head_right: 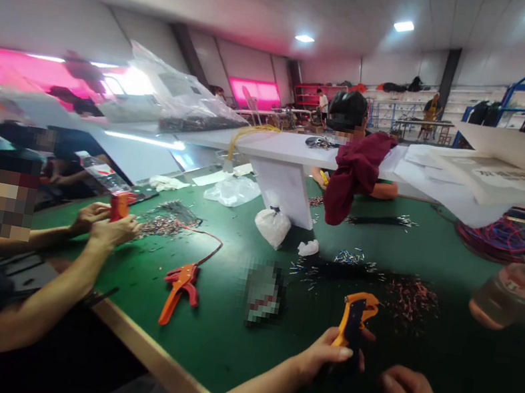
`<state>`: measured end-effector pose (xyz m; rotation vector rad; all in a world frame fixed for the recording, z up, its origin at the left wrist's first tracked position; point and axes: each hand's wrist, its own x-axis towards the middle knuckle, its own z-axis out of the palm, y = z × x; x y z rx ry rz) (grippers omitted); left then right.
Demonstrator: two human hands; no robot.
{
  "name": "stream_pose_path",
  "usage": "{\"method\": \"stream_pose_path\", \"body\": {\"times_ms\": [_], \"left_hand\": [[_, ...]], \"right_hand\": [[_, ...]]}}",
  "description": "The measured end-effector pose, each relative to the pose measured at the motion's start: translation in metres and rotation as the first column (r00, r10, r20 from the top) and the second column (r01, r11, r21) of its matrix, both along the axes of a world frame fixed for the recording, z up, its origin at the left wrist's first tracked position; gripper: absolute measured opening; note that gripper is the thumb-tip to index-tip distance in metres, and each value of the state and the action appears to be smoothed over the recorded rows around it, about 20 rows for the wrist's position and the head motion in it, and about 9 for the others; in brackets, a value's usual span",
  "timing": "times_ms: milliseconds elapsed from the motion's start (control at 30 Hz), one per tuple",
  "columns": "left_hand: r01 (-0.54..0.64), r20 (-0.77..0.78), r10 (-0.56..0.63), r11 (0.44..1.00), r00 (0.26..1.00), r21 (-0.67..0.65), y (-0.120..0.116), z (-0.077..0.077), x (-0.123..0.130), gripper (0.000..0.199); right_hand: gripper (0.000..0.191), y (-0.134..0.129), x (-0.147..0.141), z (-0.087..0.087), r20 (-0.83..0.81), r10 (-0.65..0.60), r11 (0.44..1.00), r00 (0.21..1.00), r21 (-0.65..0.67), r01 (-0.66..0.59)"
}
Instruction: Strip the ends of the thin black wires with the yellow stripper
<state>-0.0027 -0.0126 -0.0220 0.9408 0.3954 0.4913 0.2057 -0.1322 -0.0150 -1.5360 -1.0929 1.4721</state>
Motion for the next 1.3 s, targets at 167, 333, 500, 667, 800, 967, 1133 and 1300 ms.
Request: {"method": "stream_pose_path", "body": {"times_ms": [167,333,500,667,800,967,1133,1300], "left_hand": [[0.012,0.044,-0.011,1.000,0.999,-0.025,-0.001,-0.002,0.003,0.072],[0.044,-0.022,-0.043,0.999,0.999,0.032,-0.010,0.014,0.001,0.067],[0.102,-0.017,-0.101,0.985,0.995,0.141,-0.012,0.018,0.000,0.067],[0.148,0.002,-0.151,0.975,0.989,0.165,-0.013,0.011,0.000,0.076],[0.087,-0.035,-0.080,0.939,0.996,0.332,-0.012,0.012,-0.002,0.069],[0.060,-0.055,-0.035,0.814,0.998,0.578,-0.011,0.025,-0.002,0.044],[0.061,-0.053,-0.041,0.886,0.998,0.459,-0.014,0.020,-0.001,0.053],[0.105,-0.043,-0.098,0.969,0.994,0.226,-0.014,0.000,0.004,0.077]], "right_hand": [[0.057,0.000,-0.004,0.007,-0.199,-0.173,0.982,0.965,0.043,0.185],[0.064,0.000,-0.021,0.014,-0.152,-0.203,0.949,0.967,0.214,0.232],[0.046,-0.001,-0.030,0.008,-0.123,-0.220,0.943,0.968,0.229,0.244],[0.047,-0.002,-0.029,0.005,-0.110,-0.227,0.944,0.968,0.219,0.246],[0.051,-0.002,-0.027,0.004,-0.114,-0.228,0.947,0.967,0.203,0.247],[0.052,-0.004,-0.025,0.003,-0.011,-0.230,0.951,0.973,0.209,0.228],[0.051,-0.004,-0.027,0.005,0.075,-0.275,0.935,0.958,0.254,0.248],[0.052,0.001,-0.020,0.002,0.083,-0.522,0.820,0.849,0.323,0.472]]}}
